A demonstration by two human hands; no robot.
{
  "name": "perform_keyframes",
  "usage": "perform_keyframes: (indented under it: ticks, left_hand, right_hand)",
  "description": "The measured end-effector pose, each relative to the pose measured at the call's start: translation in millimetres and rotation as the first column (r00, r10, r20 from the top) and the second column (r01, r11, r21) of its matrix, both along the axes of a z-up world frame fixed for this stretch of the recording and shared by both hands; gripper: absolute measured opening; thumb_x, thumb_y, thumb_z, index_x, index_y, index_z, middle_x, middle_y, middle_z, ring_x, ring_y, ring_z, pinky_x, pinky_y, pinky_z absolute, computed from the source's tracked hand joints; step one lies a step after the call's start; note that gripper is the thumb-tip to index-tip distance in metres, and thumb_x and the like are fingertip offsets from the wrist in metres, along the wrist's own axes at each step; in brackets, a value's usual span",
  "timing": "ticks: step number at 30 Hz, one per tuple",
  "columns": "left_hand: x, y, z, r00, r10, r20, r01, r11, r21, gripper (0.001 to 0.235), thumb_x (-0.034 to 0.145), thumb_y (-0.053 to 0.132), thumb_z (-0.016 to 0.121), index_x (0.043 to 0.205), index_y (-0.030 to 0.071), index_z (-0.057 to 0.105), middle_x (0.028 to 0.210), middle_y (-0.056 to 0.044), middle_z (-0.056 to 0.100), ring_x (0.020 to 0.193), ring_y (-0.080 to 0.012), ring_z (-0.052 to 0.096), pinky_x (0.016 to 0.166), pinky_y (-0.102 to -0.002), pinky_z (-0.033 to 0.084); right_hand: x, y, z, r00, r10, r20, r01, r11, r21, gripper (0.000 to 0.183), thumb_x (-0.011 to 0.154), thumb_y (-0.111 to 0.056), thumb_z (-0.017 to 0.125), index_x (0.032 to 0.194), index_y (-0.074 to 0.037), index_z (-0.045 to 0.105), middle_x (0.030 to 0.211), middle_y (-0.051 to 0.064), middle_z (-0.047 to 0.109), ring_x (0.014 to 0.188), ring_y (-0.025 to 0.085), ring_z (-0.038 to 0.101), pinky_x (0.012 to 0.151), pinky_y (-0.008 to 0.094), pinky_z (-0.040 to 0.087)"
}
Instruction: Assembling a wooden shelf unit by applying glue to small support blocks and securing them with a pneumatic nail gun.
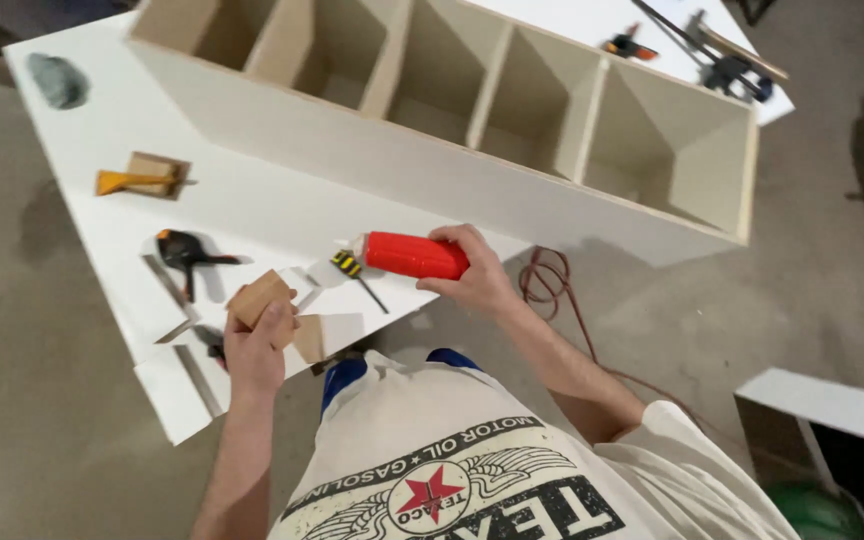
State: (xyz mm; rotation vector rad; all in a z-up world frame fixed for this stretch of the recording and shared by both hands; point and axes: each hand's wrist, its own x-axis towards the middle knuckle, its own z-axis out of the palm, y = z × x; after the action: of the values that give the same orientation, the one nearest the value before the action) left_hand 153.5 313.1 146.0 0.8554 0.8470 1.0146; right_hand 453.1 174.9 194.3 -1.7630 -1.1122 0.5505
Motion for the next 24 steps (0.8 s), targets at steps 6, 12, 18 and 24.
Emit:
perform_keyframes:
  ticks: [6,12,18,24]
  left_hand:
    - [83.9,-74.5,4.5,0.984,-0.178,0.0,0.178,0.984,0.001,0.029,0.095,0.005,0.07,0.123,0.011,0.061,0.105,-0.022,0.071,0.079,-0.0258,0.071,0.064,-0.036,0.059]
    - [151.1,-180.1,-23.2,0.954,-0.298,-0.045,0.295,0.954,-0.062,0.036,0.089,0.01,0.08,0.122,0.014,0.066,0.105,-0.02,0.073,0.078,-0.0291,0.072,0.063,-0.04,0.062]
    - [176.9,-275.4,7.4,0.891,-0.416,-0.183,0.419,0.908,-0.023,0.051,0.074,0.009,0.093,0.118,0.006,0.067,0.107,-0.011,0.069,0.094,-0.0189,0.066,0.075,-0.037,0.061]
    - [187.8,-318.3,21.6,0.896,-0.425,-0.125,0.433,0.9,0.048,0.051,0.063,-0.006,0.096,0.108,0.002,0.073,0.11,-0.018,0.075,0.105,-0.0236,0.068,0.085,-0.045,0.06]
  right_hand:
    - [61.2,-136.2,27.3,0.966,-0.208,-0.153,0.258,0.828,0.498,0.089,0.05,-0.006,0.106,0.124,-0.002,0.057,0.113,0.019,0.071,0.107,0.03,0.07,0.098,0.043,0.053]
    - [76.5,-227.7,28.6,0.785,0.111,-0.609,0.325,0.762,0.559,0.057,0.072,-0.012,0.089,0.121,-0.01,0.059,0.11,0.018,0.072,0.099,0.032,0.073,0.089,0.047,0.057]
    - [152.4,-284.8,63.4,0.929,0.2,-0.313,0.115,0.647,0.754,0.087,0.064,0.013,0.087,0.133,-0.012,0.039,0.104,0.027,0.061,0.101,0.047,0.067,0.098,0.06,0.051]
    - [116.4,-314.4,-17.5,0.984,0.085,-0.156,0.068,0.631,0.772,0.084,0.054,0.009,0.097,0.124,-0.002,0.053,0.093,0.027,0.069,0.082,0.04,0.075,0.085,0.062,0.057]
